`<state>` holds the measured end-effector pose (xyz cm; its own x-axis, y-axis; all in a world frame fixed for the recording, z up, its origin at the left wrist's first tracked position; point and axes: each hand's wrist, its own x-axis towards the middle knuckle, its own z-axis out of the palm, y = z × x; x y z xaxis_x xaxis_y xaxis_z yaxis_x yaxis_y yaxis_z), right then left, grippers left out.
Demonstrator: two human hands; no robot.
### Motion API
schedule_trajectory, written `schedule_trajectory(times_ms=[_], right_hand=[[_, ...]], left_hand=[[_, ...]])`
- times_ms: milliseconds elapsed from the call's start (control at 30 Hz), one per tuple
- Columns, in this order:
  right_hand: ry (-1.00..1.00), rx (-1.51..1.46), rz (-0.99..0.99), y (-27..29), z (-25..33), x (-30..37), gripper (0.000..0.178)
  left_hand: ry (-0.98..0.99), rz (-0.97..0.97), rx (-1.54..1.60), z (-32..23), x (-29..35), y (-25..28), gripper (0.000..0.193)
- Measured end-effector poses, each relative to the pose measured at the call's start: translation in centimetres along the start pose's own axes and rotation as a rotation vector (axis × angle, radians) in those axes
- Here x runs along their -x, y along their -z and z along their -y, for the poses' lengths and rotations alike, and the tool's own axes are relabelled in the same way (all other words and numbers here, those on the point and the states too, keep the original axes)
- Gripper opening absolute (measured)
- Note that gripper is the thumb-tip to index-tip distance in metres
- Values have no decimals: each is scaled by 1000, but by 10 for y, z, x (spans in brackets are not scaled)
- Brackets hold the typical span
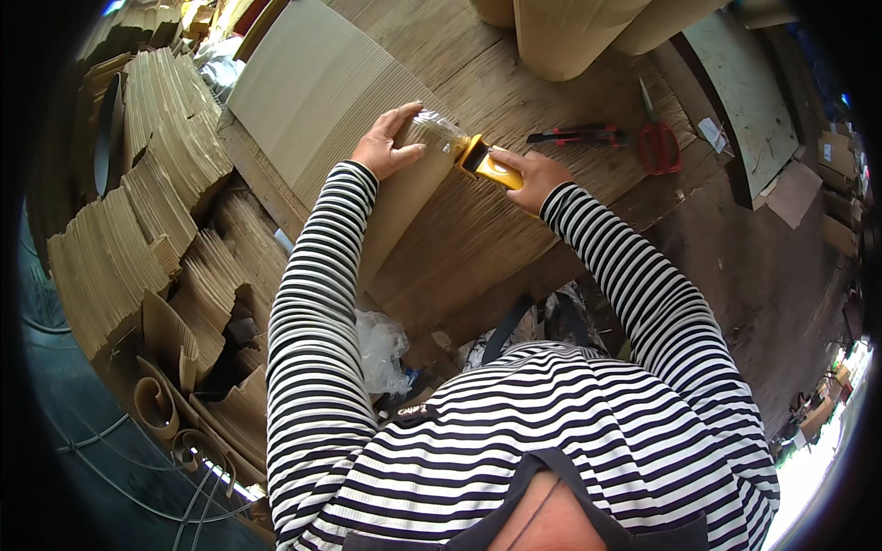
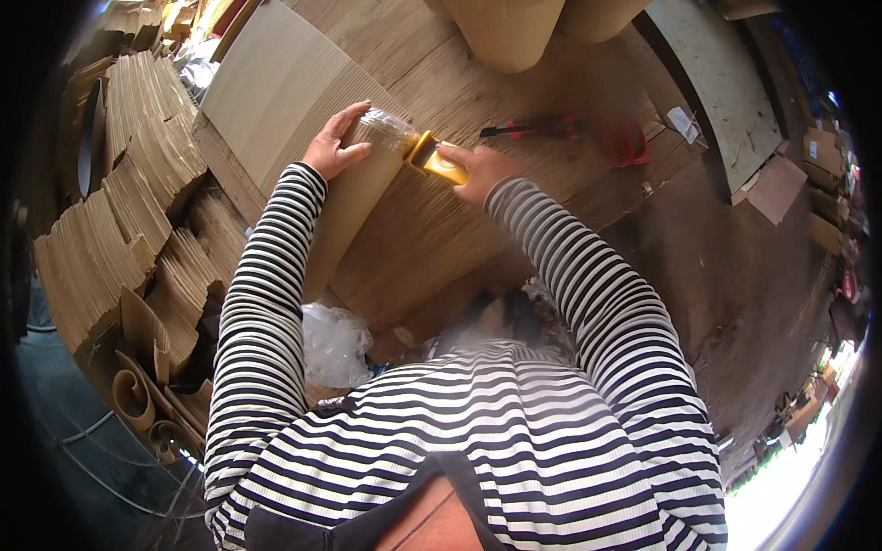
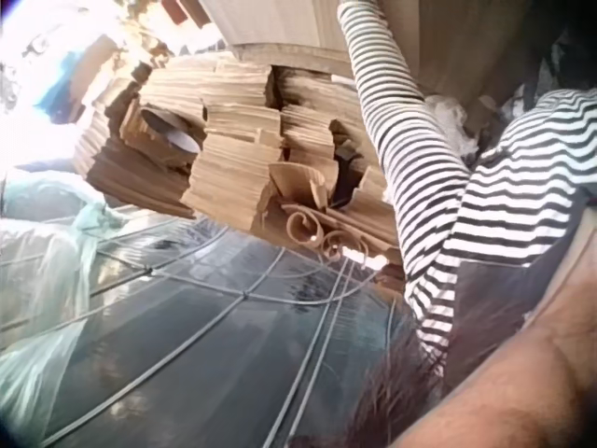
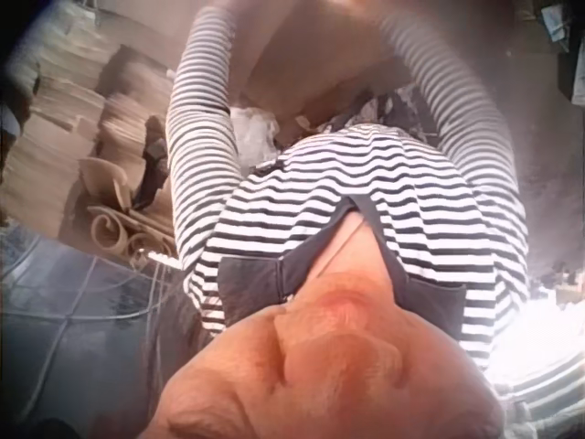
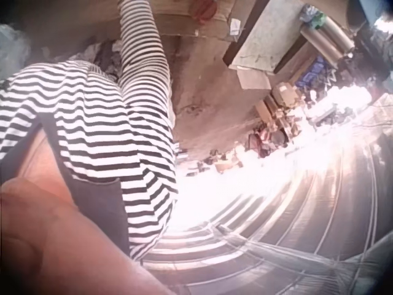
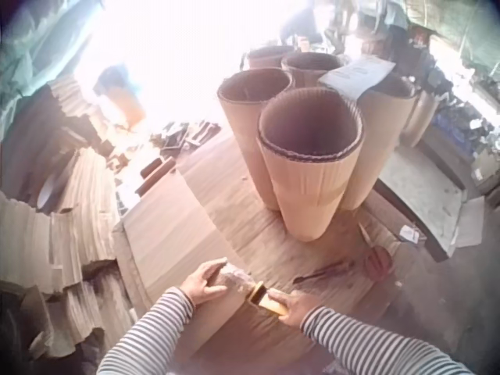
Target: The person rolls a sheet of corrugated cardboard into a cylindrical tube and secures the seam with packing tape. They then trim the tube's edge with scissors and place the finished tube upright with others.
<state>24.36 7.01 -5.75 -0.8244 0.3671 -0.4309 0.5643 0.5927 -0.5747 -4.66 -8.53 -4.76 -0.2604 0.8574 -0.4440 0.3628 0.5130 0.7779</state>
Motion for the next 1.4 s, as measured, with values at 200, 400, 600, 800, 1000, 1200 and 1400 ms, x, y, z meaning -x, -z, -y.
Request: schedule_trajectory(times_ms=[200,400,600,800,1000,1200,1400], right_hand=[[76,-33,-188,8,-30,117,70],[-110,-29,-144,22,-38,219,69],[-6,-83,-214,14,8,155,70],[-38,-114,-45,56,21,142,65],[114,-69,-132,115,-2,200,66],[34,114,-63,103,-57,255,72],[-12,209,14,39,-49,166,67]], left_hand=[[-44,237,475,-2,8,-70,74],[-89,237,560,-2,20,-189,67],[-228,-78,-315,-52,57,-144,76],[4,-307,-557,-91,68,-177,94],[92,-238,-587,-94,63,-179,102],[113,-146,-397,-85,57,-150,104],[24,2,16,-42,35,-103,107]])
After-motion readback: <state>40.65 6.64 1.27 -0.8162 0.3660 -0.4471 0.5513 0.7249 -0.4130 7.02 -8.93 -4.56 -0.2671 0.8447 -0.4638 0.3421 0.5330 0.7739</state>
